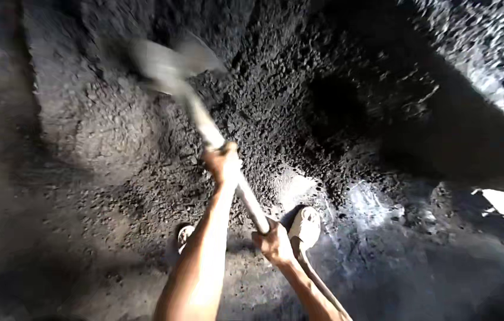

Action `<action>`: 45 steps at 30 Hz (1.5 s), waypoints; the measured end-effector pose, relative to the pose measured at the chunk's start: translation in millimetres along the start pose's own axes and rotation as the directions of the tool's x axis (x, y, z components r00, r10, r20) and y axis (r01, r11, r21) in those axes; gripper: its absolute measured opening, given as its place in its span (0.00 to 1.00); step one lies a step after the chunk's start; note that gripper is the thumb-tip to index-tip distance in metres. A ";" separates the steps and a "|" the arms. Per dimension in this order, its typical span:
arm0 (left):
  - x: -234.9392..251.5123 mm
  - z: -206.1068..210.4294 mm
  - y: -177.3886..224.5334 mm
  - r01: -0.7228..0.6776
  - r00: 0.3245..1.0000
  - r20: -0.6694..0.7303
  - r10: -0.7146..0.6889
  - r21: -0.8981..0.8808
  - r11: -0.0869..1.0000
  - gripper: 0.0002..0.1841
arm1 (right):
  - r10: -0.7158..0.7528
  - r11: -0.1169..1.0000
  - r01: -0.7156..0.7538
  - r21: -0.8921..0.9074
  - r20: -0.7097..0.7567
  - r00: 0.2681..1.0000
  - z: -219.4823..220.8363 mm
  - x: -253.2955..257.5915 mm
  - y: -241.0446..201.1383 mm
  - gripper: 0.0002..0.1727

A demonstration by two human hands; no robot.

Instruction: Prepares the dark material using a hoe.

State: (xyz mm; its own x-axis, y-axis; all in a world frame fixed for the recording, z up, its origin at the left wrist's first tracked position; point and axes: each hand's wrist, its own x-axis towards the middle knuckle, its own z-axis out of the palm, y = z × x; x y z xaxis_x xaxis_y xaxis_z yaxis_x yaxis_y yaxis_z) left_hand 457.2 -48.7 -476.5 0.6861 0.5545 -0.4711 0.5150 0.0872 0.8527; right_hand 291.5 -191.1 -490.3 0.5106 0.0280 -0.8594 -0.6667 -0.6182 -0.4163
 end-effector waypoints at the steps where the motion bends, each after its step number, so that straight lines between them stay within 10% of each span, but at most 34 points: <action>1: 1.5 20.8 -29.2 0.130 0.986 0.087 -0.140 0.111 0.985 0.17 | 0.110 0.993 -0.110 0.037 -0.010 0.994 -1.1 -10.6 16.5 0.19; 5: -37.8 44.2 -61.1 0.345 0.875 0.244 -0.418 0.291 0.892 0.20 | 0.282 0.953 -0.274 0.128 -0.047 0.958 1.4 -87.9 31.1 0.17; 10: -143.0 -15.2 -31.9 0.438 0.887 0.146 -0.439 0.043 0.898 0.15 | 0.292 0.956 -0.293 -0.024 -0.040 0.956 21.4 -161.3 77.1 0.22; 13: -167.7 -71.5 17.4 0.096 0.990 -0.085 -0.111 -0.168 0.981 0.05 | 0.003 0.996 -0.001 -0.094 0.025 1.000 30.6 -138.9 77.2 0.23; 17: -81.8 -94.4 53.2 -0.247 0.928 -0.316 0.195 -0.132 0.960 0.04 | -0.226 0.946 0.275 -0.172 0.256 0.940 16.3 -27.9 -7.8 0.24; 23: -0.5 -35.4 -104.1 0.425 0.902 -0.138 -0.408 0.127 0.896 0.13 | 0.265 0.952 -0.221 -0.210 0.209 0.941 24.4 -41.4 36.7 0.26; 31: -131.2 -84.1 -72.6 0.606 0.795 -0.001 -0.606 0.016 0.795 0.07 | 0.354 0.923 -0.315 -0.221 0.169 0.920 36.4 -184.4 72.6 0.27; 34: -168.2 -140.8 -11.5 0.459 0.878 -0.098 -0.469 -0.111 0.881 0.05 | 0.198 0.954 -0.136 -0.268 0.220 0.955 48.3 -192.5 67.1 0.25; 36: -150.0 -190.6 40.6 0.084 0.975 -0.191 -0.114 -0.158 0.984 0.04 | 0.016 0.956 0.078 -0.283 0.314 0.949 64.5 -156.9 11.6 0.24; 40: -25.2 -259.7 120.2 -0.307 0.890 -0.381 0.250 -0.095 0.947 0.03 | -0.313 0.868 0.456 -0.198 0.494 0.811 88.7 -50.0 -153.3 0.24; 45: 91.7 -193.4 -10.4 0.236 0.942 -0.265 -0.205 0.089 0.968 0.12 | 0.006 0.974 0.073 -0.213 0.352 0.936 106.6 -14.0 -113.1 0.26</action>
State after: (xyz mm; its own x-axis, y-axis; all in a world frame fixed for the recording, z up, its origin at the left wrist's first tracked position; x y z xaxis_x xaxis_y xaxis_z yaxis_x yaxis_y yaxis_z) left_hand 415.5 161.3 -484.9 0.4042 0.7241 -0.5589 0.7062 0.1413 0.6938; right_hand 301.9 -37.8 -462.9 0.2825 0.2986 -0.9116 -0.4966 -0.7675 -0.4053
